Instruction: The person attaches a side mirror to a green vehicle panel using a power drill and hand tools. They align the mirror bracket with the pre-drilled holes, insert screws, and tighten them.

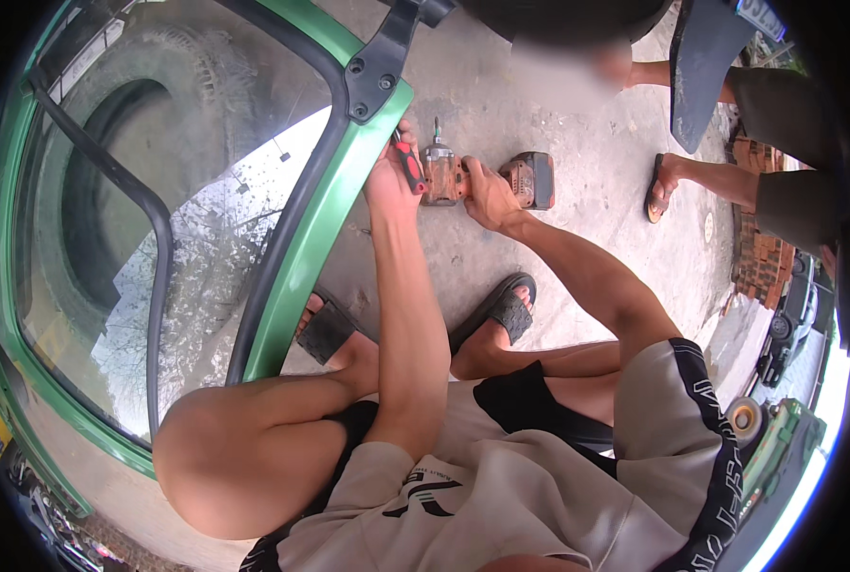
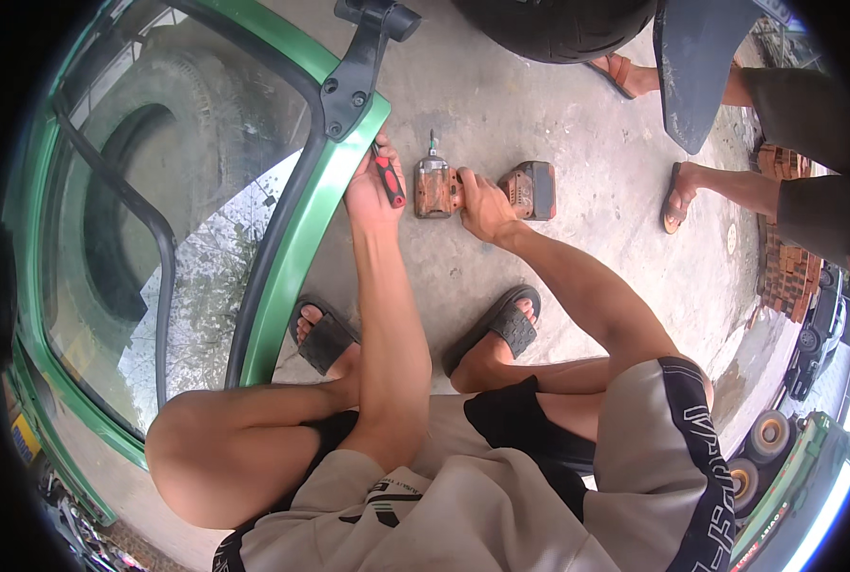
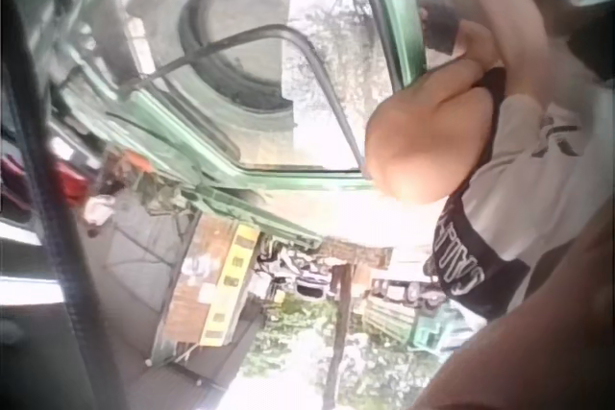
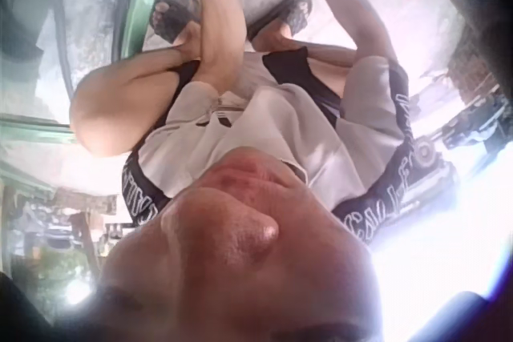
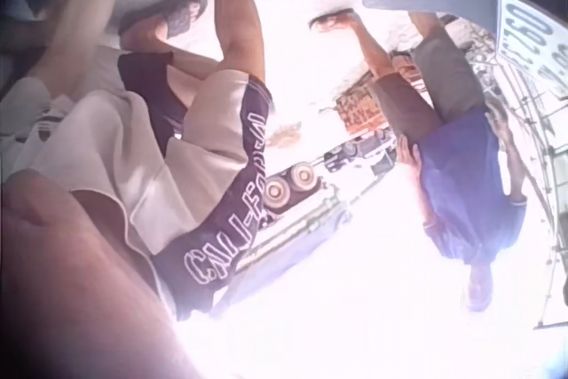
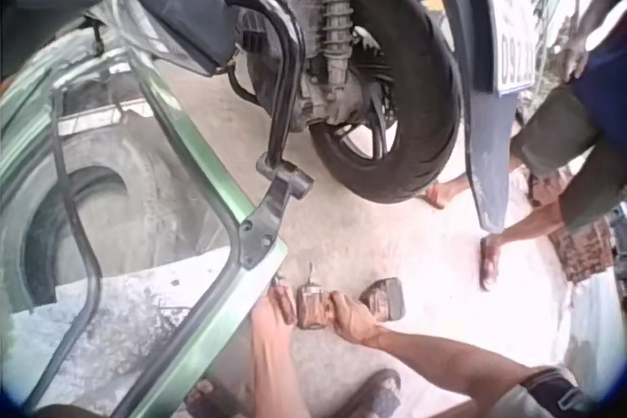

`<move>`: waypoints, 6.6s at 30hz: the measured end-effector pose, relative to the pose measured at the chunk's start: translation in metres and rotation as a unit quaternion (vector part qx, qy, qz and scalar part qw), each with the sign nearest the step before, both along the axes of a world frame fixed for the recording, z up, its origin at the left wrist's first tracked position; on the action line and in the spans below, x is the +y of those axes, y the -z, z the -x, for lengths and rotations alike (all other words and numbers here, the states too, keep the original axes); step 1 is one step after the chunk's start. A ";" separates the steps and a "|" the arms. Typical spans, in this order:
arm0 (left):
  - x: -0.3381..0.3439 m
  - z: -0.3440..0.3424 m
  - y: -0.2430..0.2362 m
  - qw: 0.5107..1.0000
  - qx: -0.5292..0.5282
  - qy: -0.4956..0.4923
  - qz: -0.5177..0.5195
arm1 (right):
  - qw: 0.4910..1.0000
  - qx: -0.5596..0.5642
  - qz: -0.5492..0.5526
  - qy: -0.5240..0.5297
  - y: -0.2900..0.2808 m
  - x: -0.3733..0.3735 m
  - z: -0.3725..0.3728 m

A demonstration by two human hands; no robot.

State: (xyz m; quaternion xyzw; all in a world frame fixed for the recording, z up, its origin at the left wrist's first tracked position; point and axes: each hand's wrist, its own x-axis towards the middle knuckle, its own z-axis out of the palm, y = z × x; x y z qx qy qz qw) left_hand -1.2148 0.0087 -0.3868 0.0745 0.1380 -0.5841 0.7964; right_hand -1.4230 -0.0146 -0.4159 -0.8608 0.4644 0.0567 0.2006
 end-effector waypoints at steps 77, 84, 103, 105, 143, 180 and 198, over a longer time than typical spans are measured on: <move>0.006 -0.008 -0.001 0.991 -0.112 0.001 -0.070 | 0.955 0.219 -0.161 -0.118 -0.359 -0.101 -0.172; 0.013 -0.008 -0.003 0.992 -0.088 -0.001 -0.086 | 0.942 0.252 -0.174 -0.135 -0.354 -0.096 -0.178; 0.030 0.009 0.045 0.333 -0.889 0.098 -0.298 | 0.965 0.138 -0.144 -0.171 -0.368 -0.085 -0.154; 0.054 -0.007 -0.064 0.378 -0.816 0.421 -0.118 | 0.968 0.040 -0.078 -0.236 -0.337 -0.093 -0.108; 0.148 -0.047 0.052 0.293 -0.879 0.297 -0.232 | 0.474 -0.512 -0.691 0.191 -0.022 0.003 0.116; 0.051 -0.057 -0.133 0.589 -0.755 0.274 -0.082 | 0.793 -0.444 -0.390 0.150 -0.110 -0.023 0.059; 0.052 -0.086 -0.191 0.544 -0.774 0.318 -0.066 | 0.706 -0.431 -0.537 0.165 -0.099 0.008 0.043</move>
